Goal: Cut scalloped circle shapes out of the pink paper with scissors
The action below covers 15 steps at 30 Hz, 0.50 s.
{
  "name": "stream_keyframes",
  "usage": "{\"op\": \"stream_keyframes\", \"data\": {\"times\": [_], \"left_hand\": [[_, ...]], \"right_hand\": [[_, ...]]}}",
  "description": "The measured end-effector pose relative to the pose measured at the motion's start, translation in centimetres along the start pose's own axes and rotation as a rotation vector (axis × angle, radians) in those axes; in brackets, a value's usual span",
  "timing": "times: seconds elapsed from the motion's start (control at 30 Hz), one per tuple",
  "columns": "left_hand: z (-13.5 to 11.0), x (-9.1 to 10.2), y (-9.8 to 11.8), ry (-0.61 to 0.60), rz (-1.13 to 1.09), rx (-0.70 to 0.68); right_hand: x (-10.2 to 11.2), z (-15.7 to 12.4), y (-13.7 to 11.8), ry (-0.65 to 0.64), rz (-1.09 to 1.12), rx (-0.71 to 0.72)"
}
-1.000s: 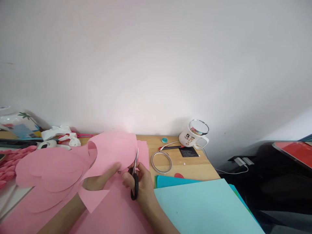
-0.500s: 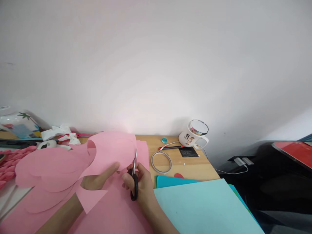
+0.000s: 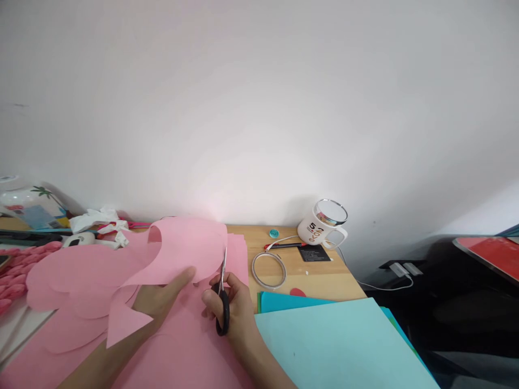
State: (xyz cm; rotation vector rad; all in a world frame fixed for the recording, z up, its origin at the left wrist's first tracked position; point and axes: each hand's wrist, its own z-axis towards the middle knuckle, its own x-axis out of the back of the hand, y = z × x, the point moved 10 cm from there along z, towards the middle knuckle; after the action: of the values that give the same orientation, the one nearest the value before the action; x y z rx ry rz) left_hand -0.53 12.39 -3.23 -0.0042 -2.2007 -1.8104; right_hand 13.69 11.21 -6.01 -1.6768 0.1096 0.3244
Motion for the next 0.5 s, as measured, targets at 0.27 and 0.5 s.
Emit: {"op": "stream_keyframes", "data": {"times": [0.27,0.5], "left_hand": [[-1.1,-0.5,0.7,0.064,-0.019,0.003],[-1.5,-2.7,-0.7,-0.157,0.000,0.131]], "right_hand": [[-0.8,-0.1,-0.4,-0.034,0.002,0.016],[-0.4,-0.1,-1.2,-0.025,-0.034,0.044]]}}
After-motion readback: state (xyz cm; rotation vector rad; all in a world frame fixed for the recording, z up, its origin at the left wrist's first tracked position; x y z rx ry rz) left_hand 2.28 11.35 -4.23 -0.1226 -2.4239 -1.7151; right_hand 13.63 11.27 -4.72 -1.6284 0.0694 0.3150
